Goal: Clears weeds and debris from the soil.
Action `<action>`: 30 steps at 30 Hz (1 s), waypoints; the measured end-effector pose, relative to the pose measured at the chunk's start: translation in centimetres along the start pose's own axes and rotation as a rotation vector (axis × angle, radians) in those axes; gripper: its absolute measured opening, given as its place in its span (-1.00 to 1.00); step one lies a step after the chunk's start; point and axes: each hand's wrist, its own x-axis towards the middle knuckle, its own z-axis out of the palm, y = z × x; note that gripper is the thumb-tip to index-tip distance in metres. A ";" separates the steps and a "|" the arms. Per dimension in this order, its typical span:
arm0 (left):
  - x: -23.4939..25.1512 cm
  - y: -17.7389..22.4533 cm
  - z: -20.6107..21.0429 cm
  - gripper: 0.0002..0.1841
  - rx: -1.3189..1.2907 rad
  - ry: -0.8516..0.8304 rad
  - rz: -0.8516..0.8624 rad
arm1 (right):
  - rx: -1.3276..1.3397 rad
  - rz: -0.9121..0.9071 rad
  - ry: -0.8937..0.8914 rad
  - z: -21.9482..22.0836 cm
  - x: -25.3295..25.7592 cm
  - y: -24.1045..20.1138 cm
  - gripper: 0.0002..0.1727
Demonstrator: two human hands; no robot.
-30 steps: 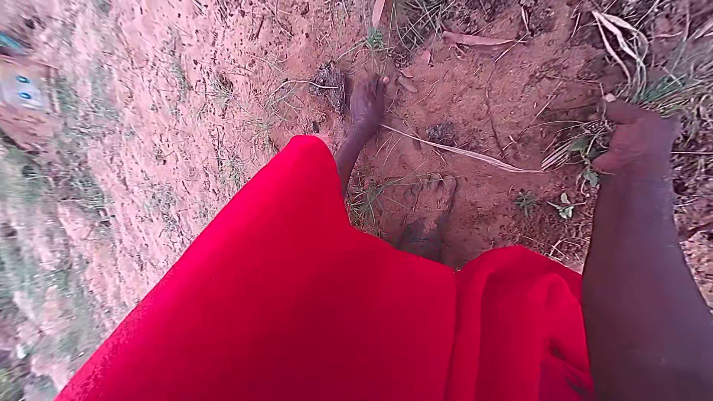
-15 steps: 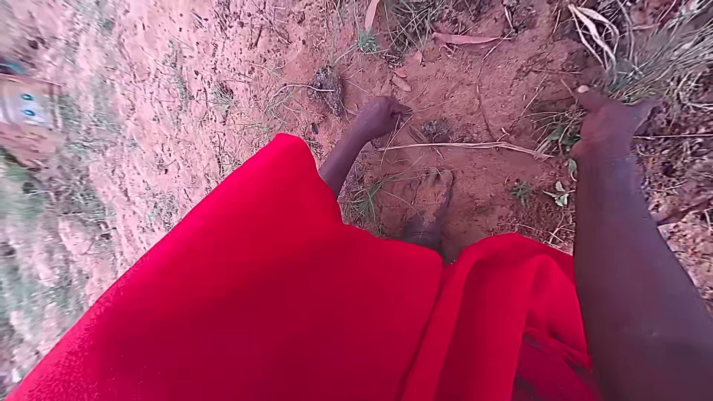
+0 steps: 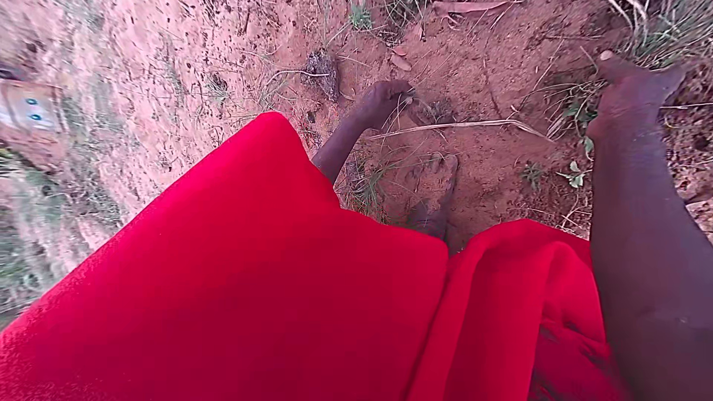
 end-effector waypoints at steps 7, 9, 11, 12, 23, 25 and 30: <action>0.3 2.4 1.4 -0.64 0.179 0.001 -0.198 | -0.077 0.019 0.016 0.2 -0.3 -0.3 0.10; -1.4 3.2 2.1 -0.67 0.156 0.106 -0.145 | -0.061 0.006 0.005 0.2 -0.2 -0.3 0.09; -3.9 4.3 1.4 -0.70 0.093 0.300 -0.090 | -0.050 -0.005 0.005 0.2 0.1 0.0 0.06; -5.2 4.4 0.6 -0.73 0.036 0.402 -0.069 | -0.064 0.009 -0.003 0.1 0.2 0.0 0.07; -13.4 0.3 -1.6 -0.71 0.074 0.008 -0.178 | -0.074 0.019 -0.024 0.0 0.5 0.7 0.12; -13.3 0.9 0.7 -0.66 0.077 0.041 -0.090 | -0.093 0.016 -0.034 -0.1 0.9 1.0 0.09; -13.3 0.6 4.7 -0.81 0.119 0.384 0.134 | -0.090 0.010 -0.023 0.2 0.7 0.6 0.11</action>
